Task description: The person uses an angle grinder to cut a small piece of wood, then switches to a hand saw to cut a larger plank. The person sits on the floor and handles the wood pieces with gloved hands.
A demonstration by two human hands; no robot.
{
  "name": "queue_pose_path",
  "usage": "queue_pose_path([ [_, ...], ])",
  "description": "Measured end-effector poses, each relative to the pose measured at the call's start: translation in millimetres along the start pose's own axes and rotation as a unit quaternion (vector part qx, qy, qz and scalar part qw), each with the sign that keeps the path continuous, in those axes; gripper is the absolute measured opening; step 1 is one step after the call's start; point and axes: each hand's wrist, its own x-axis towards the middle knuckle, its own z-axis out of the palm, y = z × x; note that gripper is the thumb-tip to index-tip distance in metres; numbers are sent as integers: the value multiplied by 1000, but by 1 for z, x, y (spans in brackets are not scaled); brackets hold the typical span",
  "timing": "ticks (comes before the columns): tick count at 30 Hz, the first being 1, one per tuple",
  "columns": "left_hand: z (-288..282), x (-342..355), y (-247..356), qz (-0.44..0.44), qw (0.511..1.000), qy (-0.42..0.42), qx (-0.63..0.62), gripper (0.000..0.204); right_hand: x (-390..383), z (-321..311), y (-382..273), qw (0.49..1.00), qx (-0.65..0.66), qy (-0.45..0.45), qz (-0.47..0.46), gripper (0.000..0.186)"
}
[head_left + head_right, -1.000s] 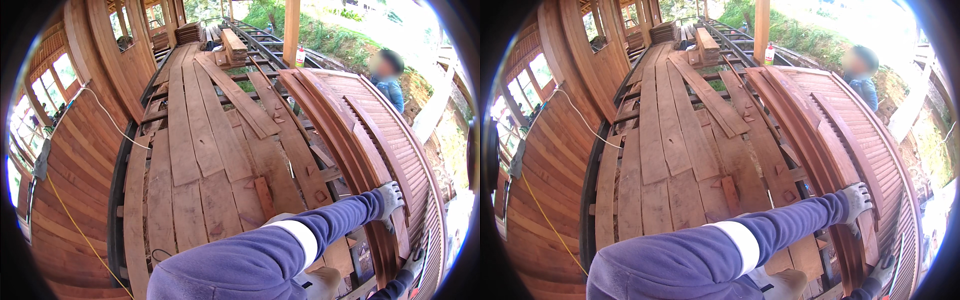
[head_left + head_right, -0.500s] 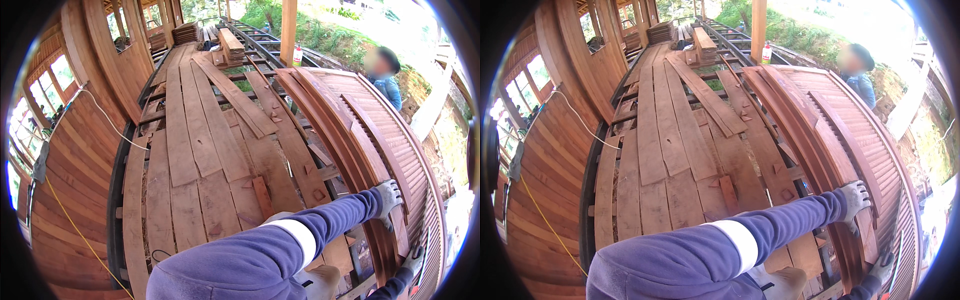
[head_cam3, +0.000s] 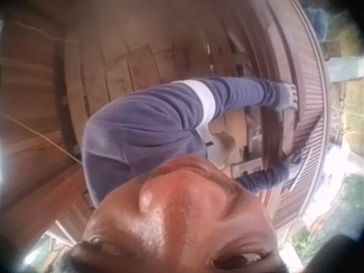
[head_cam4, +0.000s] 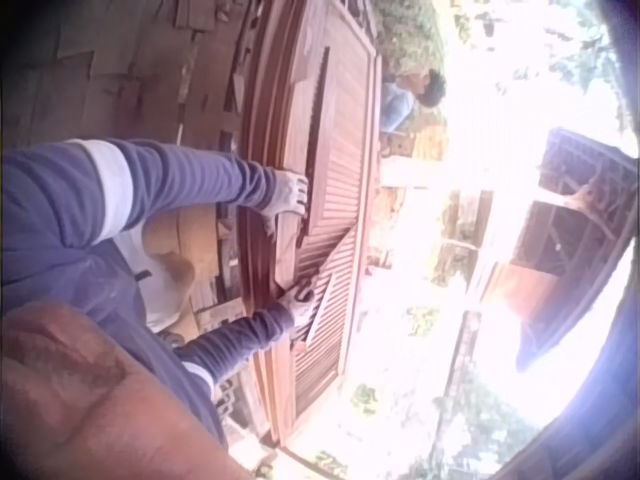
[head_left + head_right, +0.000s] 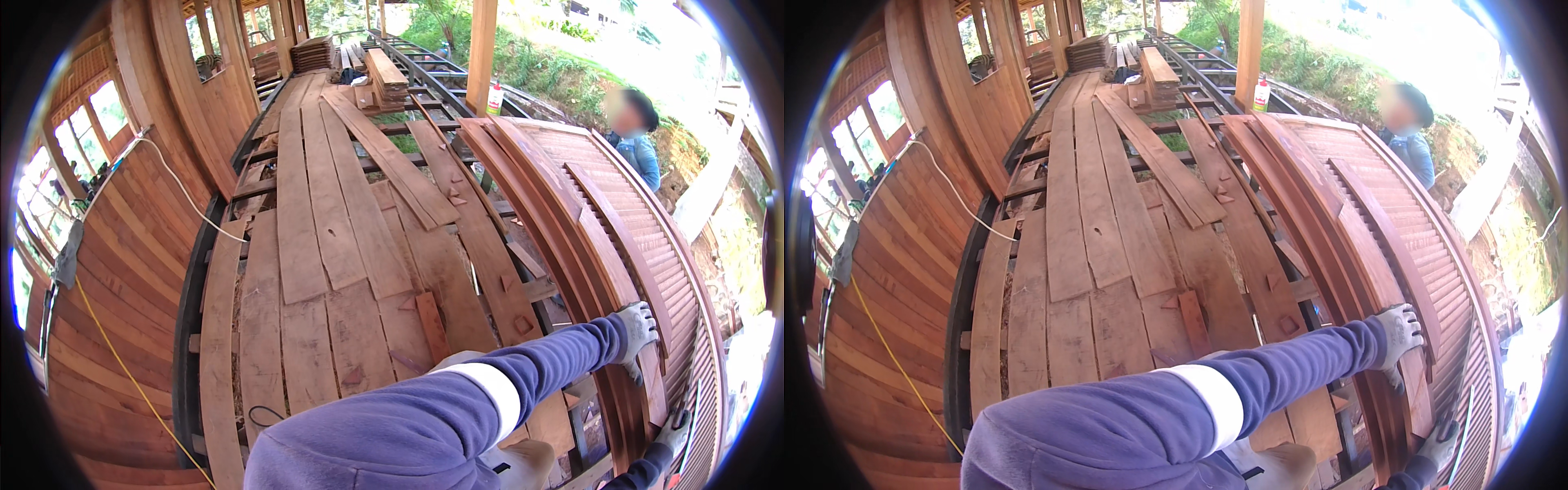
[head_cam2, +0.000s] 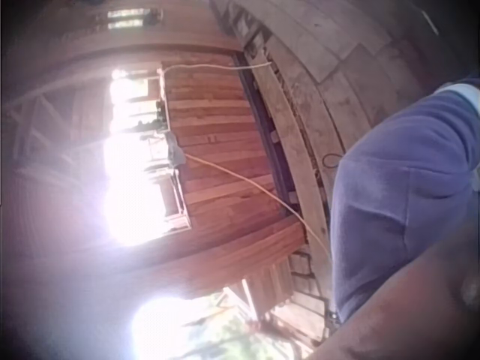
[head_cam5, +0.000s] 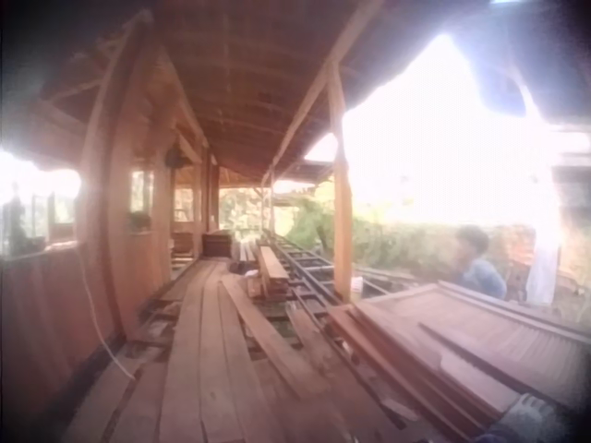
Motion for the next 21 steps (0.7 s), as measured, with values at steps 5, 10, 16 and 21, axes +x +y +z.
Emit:
queue_pose_path([
  [5, -12, -3, 7, -10, 1000, -13, -5, 110, 5, 18, 25, 999, 9, 34, -28, 47],
  [10, -21, 10, 16, -2, 999, -43, -8, 113, 2, 12, 24, 999, 42, 7, -5, 55],
  [16, -41, -1, 17, -52, 995, -82, 26, 112, -5, 15, 3, 996, 52, 66, -40, 48],
  [21, -29, 7, 19, -44, 995, -83, 25, 112, -14, -4, -7, 997, 73, 37, -5, 47],
])
